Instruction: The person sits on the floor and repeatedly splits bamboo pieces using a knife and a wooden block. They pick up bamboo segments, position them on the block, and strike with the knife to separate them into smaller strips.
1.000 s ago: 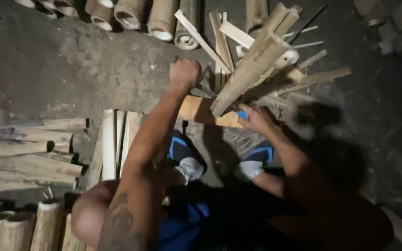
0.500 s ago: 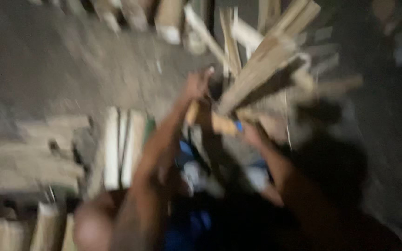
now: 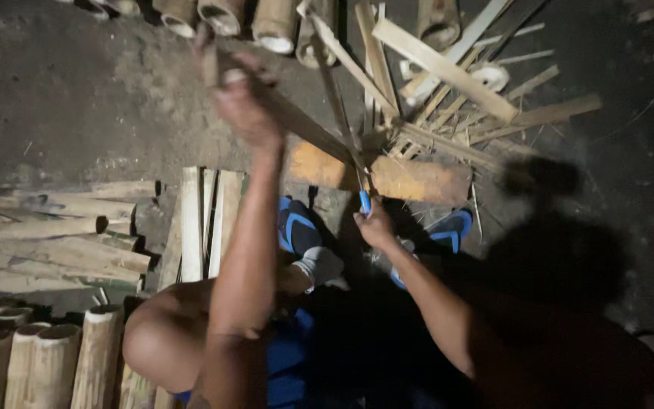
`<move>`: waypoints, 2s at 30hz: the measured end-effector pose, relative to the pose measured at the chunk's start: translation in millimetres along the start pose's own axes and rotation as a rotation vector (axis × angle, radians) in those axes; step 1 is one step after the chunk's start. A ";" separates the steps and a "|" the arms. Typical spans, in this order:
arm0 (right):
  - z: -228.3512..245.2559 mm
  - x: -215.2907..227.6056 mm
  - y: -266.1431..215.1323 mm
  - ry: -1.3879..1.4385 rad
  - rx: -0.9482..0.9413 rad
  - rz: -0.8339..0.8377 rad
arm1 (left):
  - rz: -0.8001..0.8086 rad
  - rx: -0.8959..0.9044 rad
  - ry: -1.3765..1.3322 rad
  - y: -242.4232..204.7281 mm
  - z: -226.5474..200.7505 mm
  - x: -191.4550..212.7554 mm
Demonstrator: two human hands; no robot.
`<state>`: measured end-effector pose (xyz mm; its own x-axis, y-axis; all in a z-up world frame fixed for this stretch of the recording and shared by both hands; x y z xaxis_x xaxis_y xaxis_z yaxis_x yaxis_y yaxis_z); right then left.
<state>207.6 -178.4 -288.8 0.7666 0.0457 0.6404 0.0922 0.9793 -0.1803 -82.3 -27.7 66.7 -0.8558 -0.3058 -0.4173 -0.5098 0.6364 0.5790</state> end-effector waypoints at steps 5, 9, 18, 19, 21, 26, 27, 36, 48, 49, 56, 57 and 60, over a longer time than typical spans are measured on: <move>-1.7 -41.7 -8.5 0.962 -0.397 0.572 | -0.171 0.220 -0.176 24.4 11.5 56.5; -12.9 -33.7 -18.2 1.165 -0.511 0.606 | 0.075 0.156 -0.123 4.5 -4.1 -2.2; 109.9 117.2 -9.3 -0.239 0.403 -0.249 | 0.240 0.040 -0.002 -22.2 -17.9 -138.3; 114.0 128.7 -4.6 -0.232 0.246 -0.205 | 0.202 0.035 0.036 -25.5 -24.2 -139.6; 122.8 149.5 -3.6 -0.099 0.081 -0.137 | 0.128 0.027 0.093 -30.4 -34.6 -140.9; 121.0 144.0 8.2 -0.002 0.108 -0.204 | 0.046 -0.029 0.141 -24.4 -44.9 -143.1; 112.6 121.7 11.5 -0.161 0.117 -0.140 | 0.057 -0.048 0.165 -26.6 -47.4 -143.5; 96.0 123.5 27.8 -0.138 0.119 -0.099 | 0.099 -0.069 0.058 -39.6 -54.7 -159.9; 78.2 50.1 62.1 -0.621 0.400 0.061 | 0.106 -0.206 -0.080 -5.3 -64.3 -146.2; 85.6 65.9 56.1 -0.461 0.352 0.028 | 0.110 -0.228 -0.115 -9.9 -69.0 -143.2; 104.5 95.6 33.7 -0.134 0.177 -0.128 | 0.128 -0.178 -0.065 -20.0 -66.9 -144.2; 91.4 80.0 33.1 -0.261 0.176 -0.081 | 0.131 -0.168 -0.075 -23.3 -67.0 -144.0; 51.2 23.1 42.0 -0.909 0.377 0.133 | 0.162 -0.144 -0.060 -19.8 -64.5 -142.2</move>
<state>196.6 -126.1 -243.3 -0.0374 0.1388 0.9896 -0.2884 0.9467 -0.1437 43.8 -42.5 159.7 -0.9228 -0.1623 -0.3494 -0.3772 0.5646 0.7341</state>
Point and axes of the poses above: each hand's wrist, its own y-axis towards the middle knuckle, its own x-axis out of the back of the hand, z = x × y, the point moved 9 cm from there along y, towards the middle knuckle, and after that the axes turned 4 degrees about -x, right-handed, at the moved point
